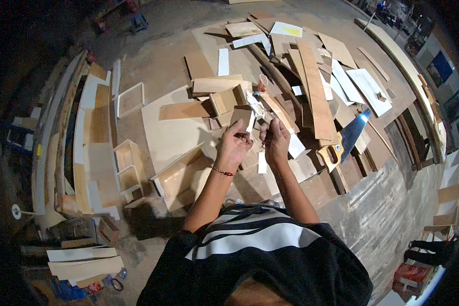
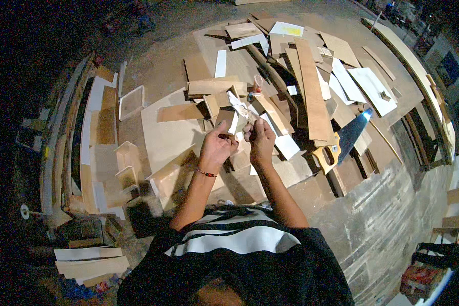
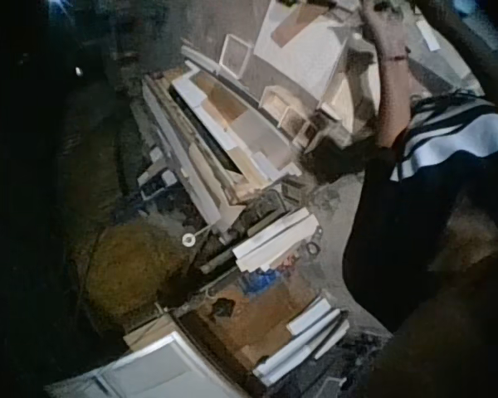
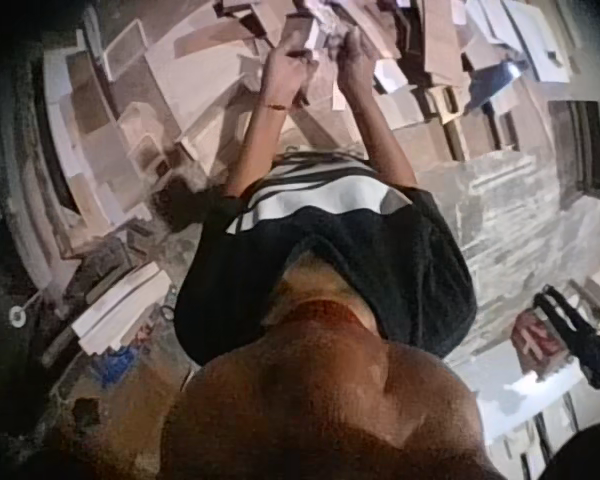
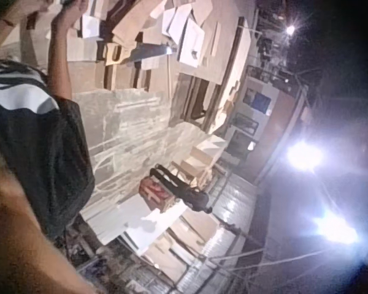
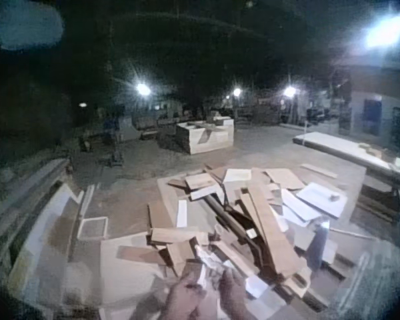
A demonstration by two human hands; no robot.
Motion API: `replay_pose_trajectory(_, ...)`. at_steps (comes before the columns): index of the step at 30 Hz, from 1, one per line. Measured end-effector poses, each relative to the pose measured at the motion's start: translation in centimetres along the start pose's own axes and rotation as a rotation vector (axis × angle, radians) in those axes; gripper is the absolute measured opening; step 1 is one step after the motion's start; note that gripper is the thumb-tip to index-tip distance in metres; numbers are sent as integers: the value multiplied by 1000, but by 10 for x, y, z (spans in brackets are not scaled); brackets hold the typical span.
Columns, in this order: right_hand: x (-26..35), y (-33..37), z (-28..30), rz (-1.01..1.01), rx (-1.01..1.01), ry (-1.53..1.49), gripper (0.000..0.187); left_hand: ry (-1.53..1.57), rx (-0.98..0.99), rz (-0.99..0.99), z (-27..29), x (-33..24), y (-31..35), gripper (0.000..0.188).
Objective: The person applies wood glue to the edges of small wooden boards and fits them together to assemble a rectangular drawer frame. They handle several wooden pieces, applying glue from a bottle and pressing the joints together by hand.
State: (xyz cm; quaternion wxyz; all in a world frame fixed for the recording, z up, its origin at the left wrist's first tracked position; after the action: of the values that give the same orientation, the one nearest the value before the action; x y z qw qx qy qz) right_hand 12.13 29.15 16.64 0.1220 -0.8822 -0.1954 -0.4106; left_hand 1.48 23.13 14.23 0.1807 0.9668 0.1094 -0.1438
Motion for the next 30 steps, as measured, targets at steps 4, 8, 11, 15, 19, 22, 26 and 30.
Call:
replay_pose_trajectory(4, -4, -23, 28, 9, 5, -12, 21, -91, -59, 8, -3, 16, -34, 18)
replay_pose_trajectory(8, -13, -46, 47, -54, -89, 25, 21, -175, -116, 7, -7, 24, -55, 18)
replay_pose_trajectory(11, -15, -66, 70, -27, -135, 59, 22, -161, -148, -10, -9, 34, -78, 15)
replay_pose_trajectory(15, -16, -105, 81, 64, -149, 256, 22, -193, -198, 0, 0, 26, -95, 13)
replay_pose_trajectory(19, -20, -159, 92, 218, -149, 612, 25, -233, -306, -41, 2, 25, -103, 11)
replay_pose_trajectory(22, -22, -183, 83, 196, -163, 808, 25, -244, -353, -49, 6, 23, -108, 10)
replay_pose_trajectory(26, -24, -210, 79, 333, -143, 1097, 24, -288, -299, -78, 8, 24, -135, 14)
replay_pose_trajectory(30, -25, -229, 69, 387, -89, 1325, 22, -302, -339, -109, 3, 23, -154, 12)
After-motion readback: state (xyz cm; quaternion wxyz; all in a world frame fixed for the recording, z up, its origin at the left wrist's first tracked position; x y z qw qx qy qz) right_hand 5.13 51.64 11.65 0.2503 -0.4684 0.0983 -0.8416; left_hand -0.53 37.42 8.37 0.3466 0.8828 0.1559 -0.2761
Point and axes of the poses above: each hand's wrist, its own y-axis away from the middle knuckle, its own z-axis out of the back of the hand, x = y × z, the point moved 2 cm from there along -y, towards the middle knuckle, and after that the axes turned 6 degrees about x, right-handed, at the moved point
